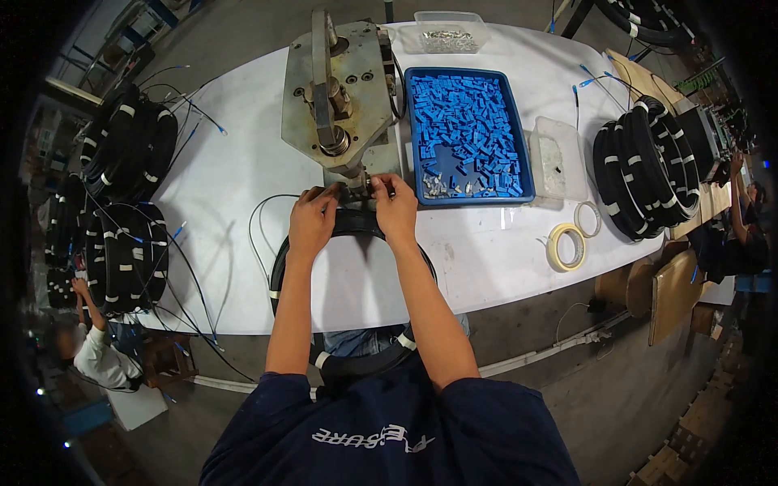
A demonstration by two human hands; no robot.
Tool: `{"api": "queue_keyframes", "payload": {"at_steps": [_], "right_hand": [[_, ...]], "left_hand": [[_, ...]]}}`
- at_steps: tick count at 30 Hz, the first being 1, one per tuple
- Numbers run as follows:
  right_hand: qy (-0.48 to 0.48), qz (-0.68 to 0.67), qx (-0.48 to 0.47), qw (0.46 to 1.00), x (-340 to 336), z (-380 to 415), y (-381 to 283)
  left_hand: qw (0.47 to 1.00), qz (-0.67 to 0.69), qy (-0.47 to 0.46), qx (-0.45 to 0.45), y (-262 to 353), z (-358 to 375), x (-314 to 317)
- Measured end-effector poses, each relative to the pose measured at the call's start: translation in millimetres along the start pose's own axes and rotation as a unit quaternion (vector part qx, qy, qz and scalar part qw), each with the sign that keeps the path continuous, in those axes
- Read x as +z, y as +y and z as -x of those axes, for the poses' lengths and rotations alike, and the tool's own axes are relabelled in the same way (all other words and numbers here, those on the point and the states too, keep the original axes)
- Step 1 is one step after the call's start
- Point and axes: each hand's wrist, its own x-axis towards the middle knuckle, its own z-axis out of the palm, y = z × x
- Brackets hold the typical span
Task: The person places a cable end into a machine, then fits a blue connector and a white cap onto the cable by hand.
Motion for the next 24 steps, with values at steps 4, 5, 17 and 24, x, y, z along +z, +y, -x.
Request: {"api": "queue_keyframes", "payload": {"at_steps": [4,5,17,24], "right_hand": [[-0.002,0.002,0.001,1.000,-0.5,0.5,-2.1],[-0.002,0.002,0.001,1.000,-0.8,0.8,-2.8],[-0.003,0.007,0.001,1.000,-1.7,0.9,0.0],[0.007,0.022,-0.012,1.000,-1.0,2.0,-3.2]], "left_hand": [[1.000,-0.002,0.000,0.012,-1.8,-0.1,0.0],[1.000,-0.002,-0.001,0.013,-1.9,-0.2,-0.1],[1.000,-0.003,-0.003,0.008,-3.6,0.2,1.9],[1.000,0.001,-0.013,0.003,0.1,-1.5,-0.4]]}}
